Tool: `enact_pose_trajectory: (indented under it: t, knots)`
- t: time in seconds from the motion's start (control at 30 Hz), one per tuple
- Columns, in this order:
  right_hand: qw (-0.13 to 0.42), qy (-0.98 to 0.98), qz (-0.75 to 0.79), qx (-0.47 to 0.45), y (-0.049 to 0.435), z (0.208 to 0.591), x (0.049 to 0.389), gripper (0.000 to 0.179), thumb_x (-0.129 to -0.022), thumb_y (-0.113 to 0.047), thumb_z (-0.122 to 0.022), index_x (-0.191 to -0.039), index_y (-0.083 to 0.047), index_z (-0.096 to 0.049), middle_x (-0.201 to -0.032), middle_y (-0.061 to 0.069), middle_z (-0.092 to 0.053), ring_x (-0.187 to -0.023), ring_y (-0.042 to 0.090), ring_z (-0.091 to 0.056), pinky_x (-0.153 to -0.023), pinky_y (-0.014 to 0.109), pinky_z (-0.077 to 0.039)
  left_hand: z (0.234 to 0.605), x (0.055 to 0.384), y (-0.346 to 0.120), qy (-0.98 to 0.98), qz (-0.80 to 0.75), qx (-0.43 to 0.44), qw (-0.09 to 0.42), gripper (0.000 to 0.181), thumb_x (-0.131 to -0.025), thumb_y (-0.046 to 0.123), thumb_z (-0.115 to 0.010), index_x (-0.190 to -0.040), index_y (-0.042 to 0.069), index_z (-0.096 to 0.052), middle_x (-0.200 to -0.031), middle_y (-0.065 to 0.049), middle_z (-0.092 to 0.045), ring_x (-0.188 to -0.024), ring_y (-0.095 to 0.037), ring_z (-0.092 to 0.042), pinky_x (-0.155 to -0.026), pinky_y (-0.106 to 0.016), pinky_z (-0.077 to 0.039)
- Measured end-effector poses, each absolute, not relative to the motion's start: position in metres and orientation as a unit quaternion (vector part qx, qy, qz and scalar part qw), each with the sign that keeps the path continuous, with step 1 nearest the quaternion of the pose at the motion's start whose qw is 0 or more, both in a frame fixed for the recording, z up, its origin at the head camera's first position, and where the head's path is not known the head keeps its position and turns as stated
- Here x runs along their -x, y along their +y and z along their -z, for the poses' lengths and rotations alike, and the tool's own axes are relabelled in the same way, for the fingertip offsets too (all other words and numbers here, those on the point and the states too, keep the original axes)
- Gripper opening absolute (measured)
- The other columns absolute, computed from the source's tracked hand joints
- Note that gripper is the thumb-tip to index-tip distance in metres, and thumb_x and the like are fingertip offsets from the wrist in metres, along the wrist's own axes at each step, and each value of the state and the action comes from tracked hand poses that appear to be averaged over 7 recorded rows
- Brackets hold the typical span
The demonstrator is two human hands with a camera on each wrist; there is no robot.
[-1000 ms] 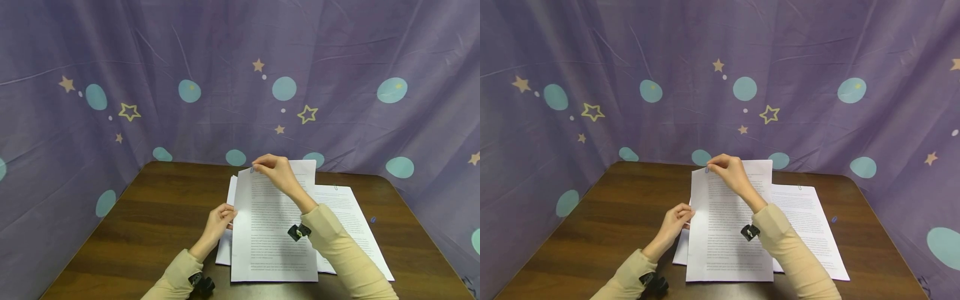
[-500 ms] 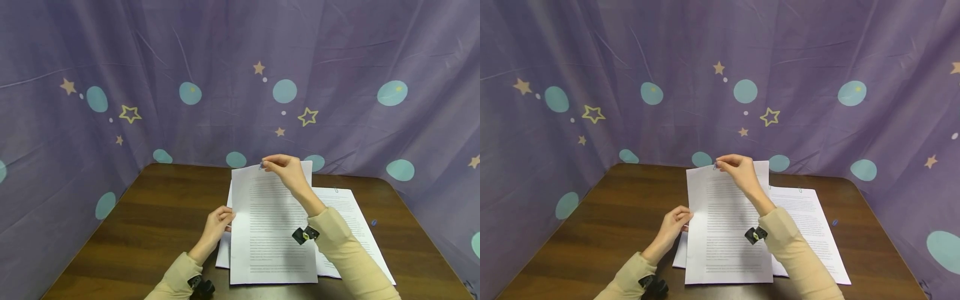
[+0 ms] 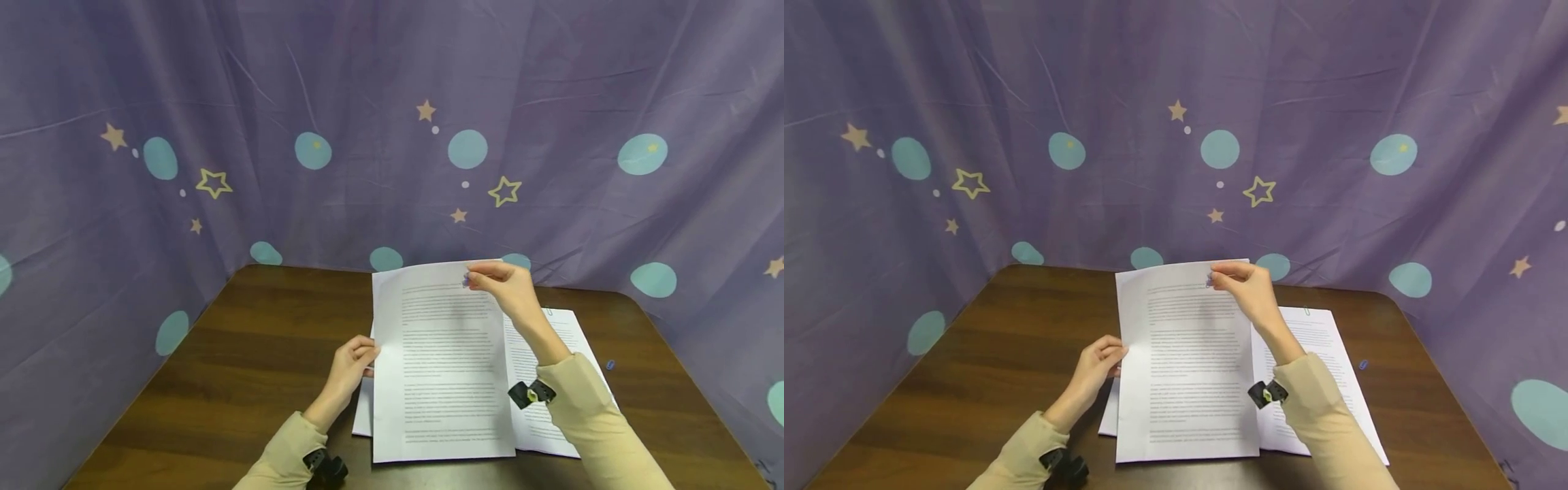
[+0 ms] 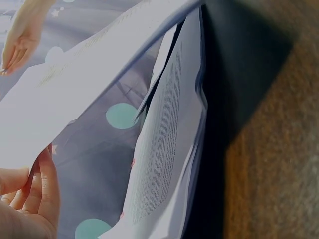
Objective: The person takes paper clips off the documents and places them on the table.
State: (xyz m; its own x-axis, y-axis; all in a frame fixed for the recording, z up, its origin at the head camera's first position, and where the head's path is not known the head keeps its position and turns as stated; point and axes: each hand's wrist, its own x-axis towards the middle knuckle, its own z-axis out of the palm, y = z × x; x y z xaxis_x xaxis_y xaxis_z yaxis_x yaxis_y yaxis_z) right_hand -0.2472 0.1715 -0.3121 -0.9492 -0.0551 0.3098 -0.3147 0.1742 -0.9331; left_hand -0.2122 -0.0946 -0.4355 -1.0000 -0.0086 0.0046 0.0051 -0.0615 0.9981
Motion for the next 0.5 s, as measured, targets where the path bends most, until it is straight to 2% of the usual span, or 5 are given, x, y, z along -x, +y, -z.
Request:
enact_pose_trajectory:
  t: [0.2,0.37,0.5]
  knots:
    - [0.111,-0.767,-0.623,-0.106,0.193,0.321,0.243,0.035,-0.081,-0.016,-0.065,-0.104,0.009,-0.059,-0.078,-0.012,-0.065,-0.071,0.006,-0.063,-0.07,0.021,-0.05,0.436,0.212,-0.096,-0.682,0.731,0.003,0.002,0.015,-0.082,-0.004,-0.056,-0.093,-0.014,-0.051,-0.071,-0.005,-0.063,-0.056,-0.012,-0.053,-0.047,-0.022,-0.046]
    - [0.119,-0.757,-0.634,-0.102,0.211,0.328,0.238,0.036,-0.081,-0.012,-0.064,-0.104,0.014,-0.056,-0.079,-0.007,-0.066,-0.07,0.01,-0.064,-0.069,0.022,-0.05,0.434,0.211,-0.097,-0.686,0.728,0.004,0.008,0.017,-0.082,-0.003,-0.057,-0.093,-0.013,-0.051,-0.069,-0.002,-0.063,-0.054,-0.01,-0.053,-0.047,-0.021,-0.045]
    - [0.13,-0.768,-0.621,-0.092,0.227,0.335,0.232,0.034,-0.082,-0.015,-0.063,-0.103,0.012,-0.057,-0.081,-0.004,-0.067,-0.072,0.012,-0.065,-0.07,0.02,-0.049,0.434,0.211,-0.098,-0.686,0.728,0.008,0.009,0.017,-0.081,-0.003,-0.057,-0.092,-0.014,-0.051,-0.067,0.001,-0.062,-0.053,-0.009,-0.053,-0.048,-0.023,-0.046]
